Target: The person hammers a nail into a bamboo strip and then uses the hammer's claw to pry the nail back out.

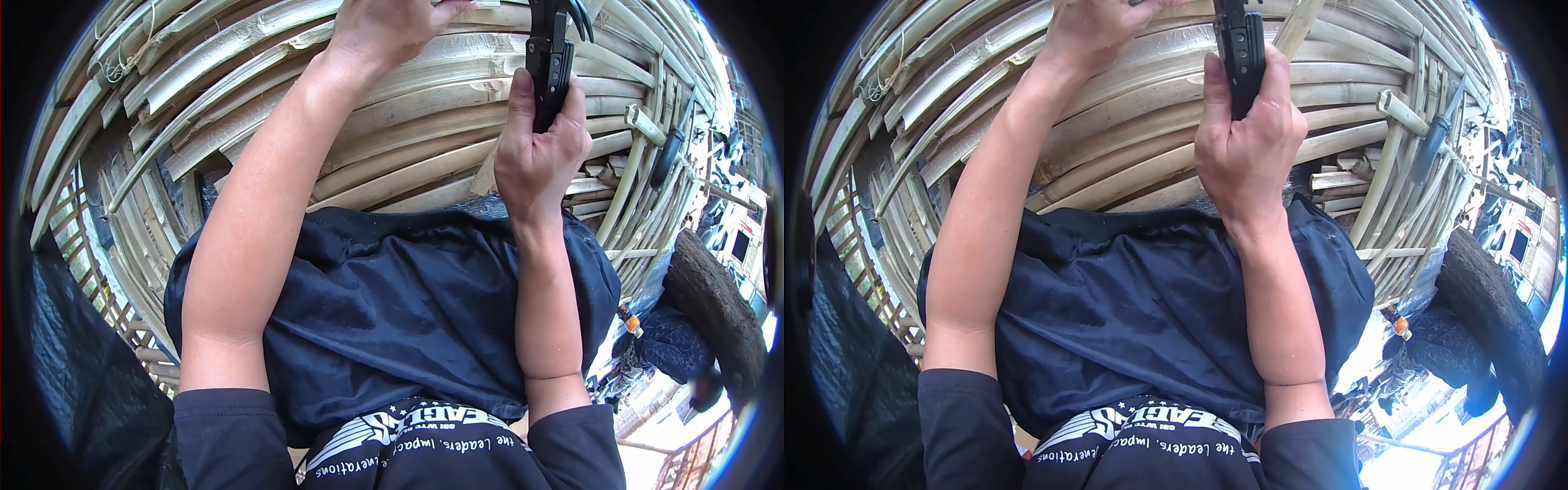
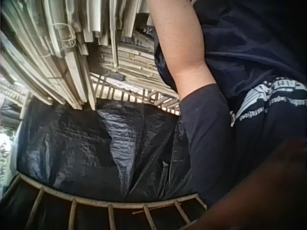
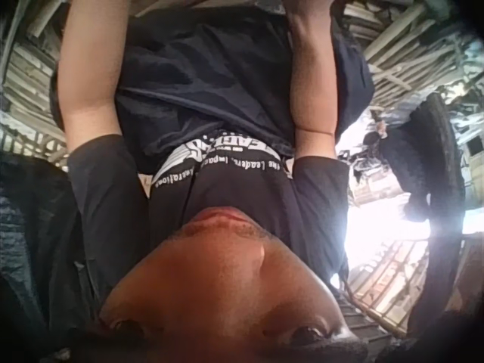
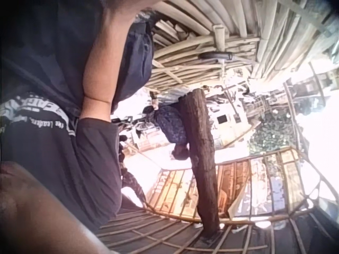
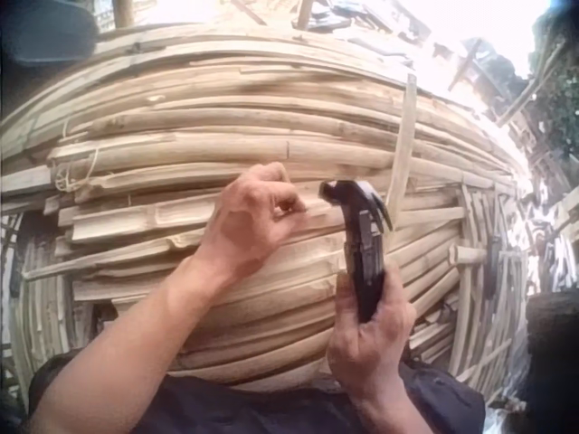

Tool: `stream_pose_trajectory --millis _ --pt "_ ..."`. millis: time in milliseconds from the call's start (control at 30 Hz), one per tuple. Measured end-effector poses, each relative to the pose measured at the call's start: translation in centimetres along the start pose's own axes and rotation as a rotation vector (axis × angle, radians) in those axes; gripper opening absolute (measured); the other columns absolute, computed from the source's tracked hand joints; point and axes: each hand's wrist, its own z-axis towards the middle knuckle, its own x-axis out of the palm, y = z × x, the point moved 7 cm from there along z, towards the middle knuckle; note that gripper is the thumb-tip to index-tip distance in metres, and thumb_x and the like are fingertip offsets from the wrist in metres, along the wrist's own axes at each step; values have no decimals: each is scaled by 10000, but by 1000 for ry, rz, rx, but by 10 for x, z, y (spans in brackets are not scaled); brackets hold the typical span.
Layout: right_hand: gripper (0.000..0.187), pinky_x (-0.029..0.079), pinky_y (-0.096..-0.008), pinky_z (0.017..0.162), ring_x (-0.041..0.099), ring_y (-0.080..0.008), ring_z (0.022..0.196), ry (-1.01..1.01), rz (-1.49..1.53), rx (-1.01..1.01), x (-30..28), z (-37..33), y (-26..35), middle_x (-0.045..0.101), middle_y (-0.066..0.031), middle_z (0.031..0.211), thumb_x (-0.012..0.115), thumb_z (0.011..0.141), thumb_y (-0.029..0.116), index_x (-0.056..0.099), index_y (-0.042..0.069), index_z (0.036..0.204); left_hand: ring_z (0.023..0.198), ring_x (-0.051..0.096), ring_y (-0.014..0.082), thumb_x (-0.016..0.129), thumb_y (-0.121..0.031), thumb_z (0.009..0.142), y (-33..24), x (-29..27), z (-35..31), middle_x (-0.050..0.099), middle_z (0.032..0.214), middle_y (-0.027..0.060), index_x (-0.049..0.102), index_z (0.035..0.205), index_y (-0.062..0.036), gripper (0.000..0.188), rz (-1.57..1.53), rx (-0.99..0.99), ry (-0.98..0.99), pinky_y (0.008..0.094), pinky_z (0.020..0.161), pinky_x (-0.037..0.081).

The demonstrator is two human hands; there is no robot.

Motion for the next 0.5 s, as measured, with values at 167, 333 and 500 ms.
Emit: stream_pose_trajectory --millis 167,333,500 --pt "282 514 -413 616 678 -371 658 14 -26 -61 8 -1 -4 680 -166 764 672 1010 205 590 4 1190 818 650 228 794 -104 837 3 2 0 663 802 90 722 765 -9 139 5 -60 31 376 728 539" --pt "280 511 -414 622 674 -353 648 31 -4 42 5 -1 -8 676 -169 755 668 1015 220 601 -5 1168 824 657 223 798 -118 839 2 1 0 674 820 85 726 773 -18 140 31 -72 39 372 738 541" --pt "276 516 -406 633 684 -319 660 58 4 79 5 0 -12 682 -164 765 667 1017 223 602 -5 1160 834 662 222 803 -134 837 4 2 -1 682 843 81 732 788 -23 140 24 -85 45 372 755 542"
